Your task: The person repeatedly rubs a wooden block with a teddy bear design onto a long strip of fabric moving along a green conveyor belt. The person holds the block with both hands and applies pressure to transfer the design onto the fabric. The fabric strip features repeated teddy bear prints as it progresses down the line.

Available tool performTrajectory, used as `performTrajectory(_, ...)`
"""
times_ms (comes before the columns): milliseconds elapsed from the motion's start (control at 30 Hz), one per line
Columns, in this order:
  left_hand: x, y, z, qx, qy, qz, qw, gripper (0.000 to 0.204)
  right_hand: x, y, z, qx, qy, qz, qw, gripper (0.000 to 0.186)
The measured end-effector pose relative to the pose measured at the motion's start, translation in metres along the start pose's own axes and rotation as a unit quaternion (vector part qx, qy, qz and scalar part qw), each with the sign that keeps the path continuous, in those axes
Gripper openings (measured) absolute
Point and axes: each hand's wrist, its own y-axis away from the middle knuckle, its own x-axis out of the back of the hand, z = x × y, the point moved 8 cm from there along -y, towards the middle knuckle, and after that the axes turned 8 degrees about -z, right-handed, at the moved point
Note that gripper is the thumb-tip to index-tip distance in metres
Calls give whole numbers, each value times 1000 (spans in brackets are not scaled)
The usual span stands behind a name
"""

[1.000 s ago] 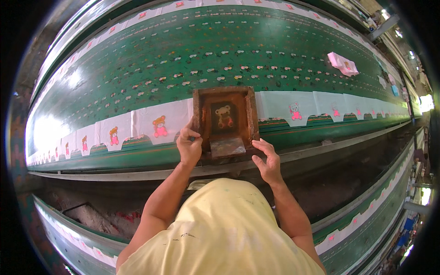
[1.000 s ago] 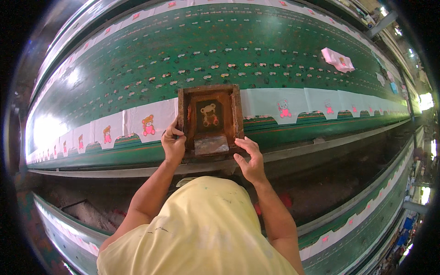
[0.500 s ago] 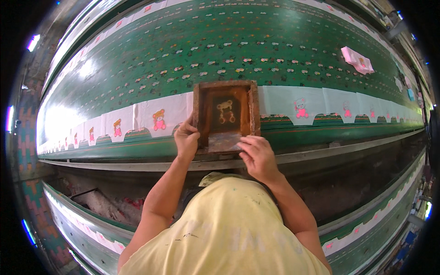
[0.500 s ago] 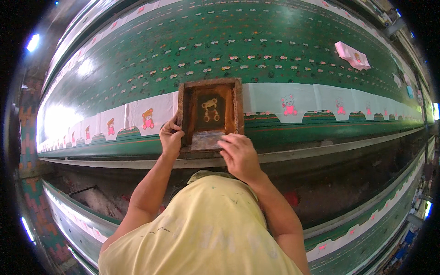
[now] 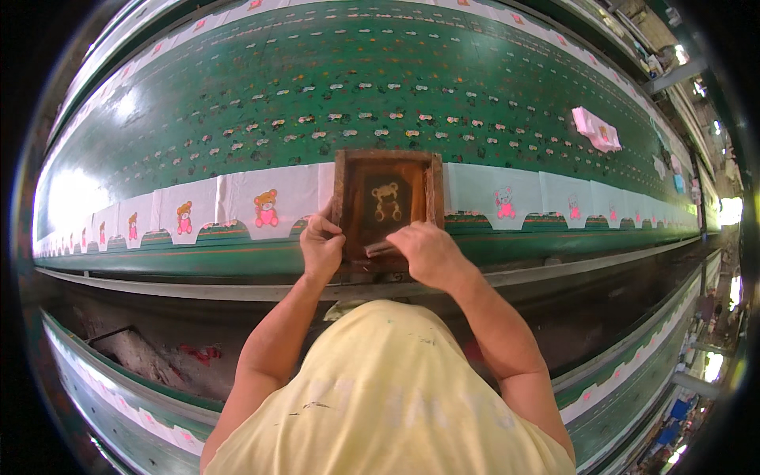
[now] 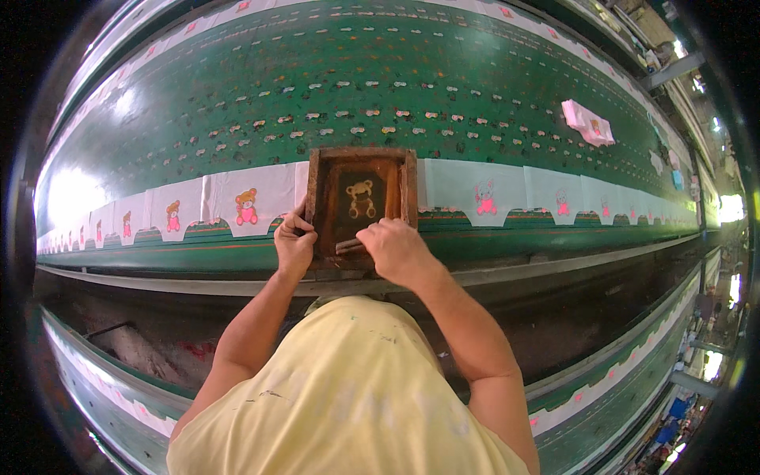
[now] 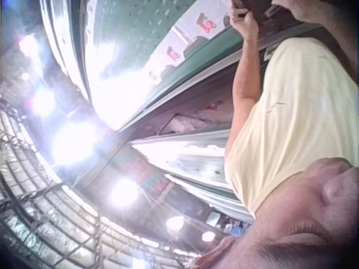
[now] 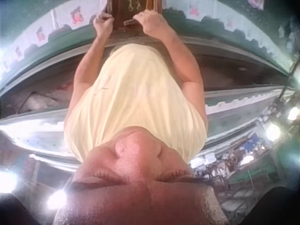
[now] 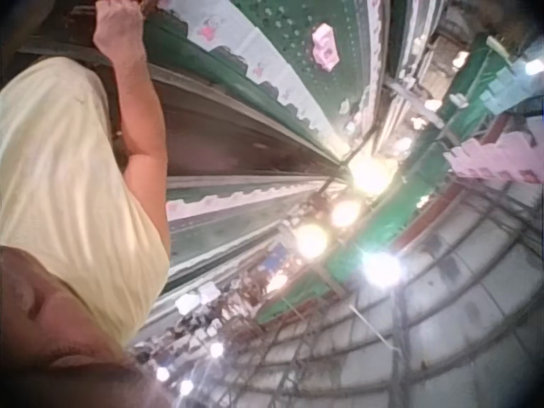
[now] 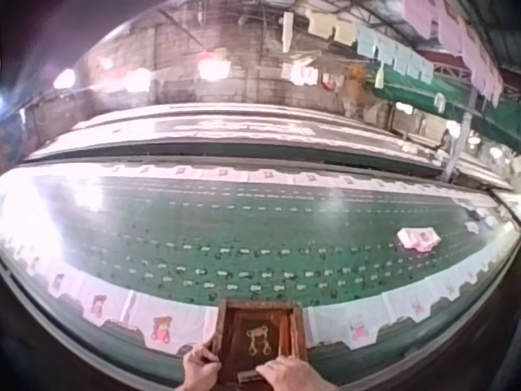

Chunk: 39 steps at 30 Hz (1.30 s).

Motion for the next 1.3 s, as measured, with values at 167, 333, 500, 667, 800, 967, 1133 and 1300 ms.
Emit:
performTrajectory(167,-2,0,1,-15,-28,15,999,18,32,-43,40,-21,-23,36,999,36)
performTrajectory(333,-3,0,10,-6,-44,12,999,17,46,-83,70,-30,13,101,994,41)
performTrajectory(500,1,0,8,-20,-81,2,997,19,45,-87,69,-35,39,133,990,45)
performTrajectory(667,-2,0,22,-44,-85,6,995,20,11,-57,41,-39,94,115,988,46)
performTrajectory(800,0,0,20,-63,-106,2,992,22,-7,-28,7,-33,94,116,988,44)
performTrajectory(967,-2,0,16,-71,-107,-10,992,24,-23,3,-24,-37,83,109,990,46)
performTrajectory(1133,-1,0,13,-62,-96,-15,993,24,-28,17,-32,-41,58,87,994,41)
performTrajectory(1300,-3,-1,21,-79,-120,-14,990,24,-26,30,-36,-47,-8,76,996,39)
